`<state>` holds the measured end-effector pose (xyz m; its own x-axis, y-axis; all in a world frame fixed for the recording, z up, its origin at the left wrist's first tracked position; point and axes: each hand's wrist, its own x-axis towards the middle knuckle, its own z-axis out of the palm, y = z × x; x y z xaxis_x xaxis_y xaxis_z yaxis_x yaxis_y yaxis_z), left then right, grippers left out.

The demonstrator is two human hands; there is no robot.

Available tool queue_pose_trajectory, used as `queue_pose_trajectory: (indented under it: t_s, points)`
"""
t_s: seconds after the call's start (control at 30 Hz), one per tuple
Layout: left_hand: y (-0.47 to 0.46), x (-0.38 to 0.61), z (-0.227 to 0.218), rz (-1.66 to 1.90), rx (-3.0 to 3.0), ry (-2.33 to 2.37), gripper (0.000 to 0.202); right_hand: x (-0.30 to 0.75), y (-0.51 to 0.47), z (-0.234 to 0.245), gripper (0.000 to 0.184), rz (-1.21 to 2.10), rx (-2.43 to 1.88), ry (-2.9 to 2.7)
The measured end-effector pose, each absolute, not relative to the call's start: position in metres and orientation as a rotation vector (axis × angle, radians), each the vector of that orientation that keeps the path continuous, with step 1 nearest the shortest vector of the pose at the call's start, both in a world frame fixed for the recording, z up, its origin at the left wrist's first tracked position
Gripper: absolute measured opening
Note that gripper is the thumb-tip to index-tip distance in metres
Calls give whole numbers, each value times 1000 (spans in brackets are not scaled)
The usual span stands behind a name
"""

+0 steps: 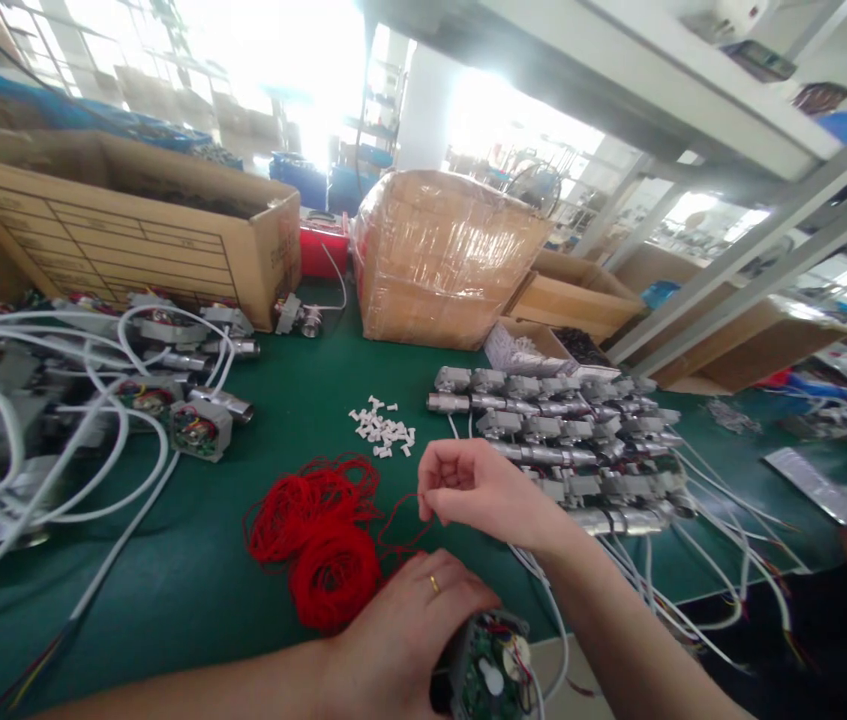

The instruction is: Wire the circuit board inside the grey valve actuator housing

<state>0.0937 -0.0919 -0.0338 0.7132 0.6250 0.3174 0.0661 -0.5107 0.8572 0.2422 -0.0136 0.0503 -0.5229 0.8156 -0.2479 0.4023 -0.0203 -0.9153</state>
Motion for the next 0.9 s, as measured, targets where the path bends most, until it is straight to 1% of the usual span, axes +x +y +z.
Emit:
queue_pose_trajectory:
  t_s: [0.1,0.23,0.33,0.4,0.5,0.57,0.67,0.77,0.9]
  points:
    - [-92,92,-30,744,2003,548,63,250,-13,60,9,1521,-1257,-1823]
    - [-95,93,-30,746,1944,575,52,264,-19,74,11,1432,-1281,-1765]
    - [-98,96,-32,776,1813,631,60,278,-34,86,12,1375,-1324,-1766]
    - [-99,98,-32,766,1705,666,61,287,-50,94,11,1342,-1360,-1790]
    - [-99,100,-29,736,1658,660,49,296,-79,105,5,1295,-1399,-1840]
    - [-98,100,-28,796,1719,625,49,299,-97,108,4,1271,-1412,-1873]
    - [-96,99,-29,896,1860,644,56,298,-116,105,8,1296,-1463,-1892]
    - [-97,98,-34,918,1951,704,63,298,-121,92,13,1300,-1495,-1950]
    - [-97,96,-33,843,2009,689,62,302,-111,75,17,1192,-1517,-2045]
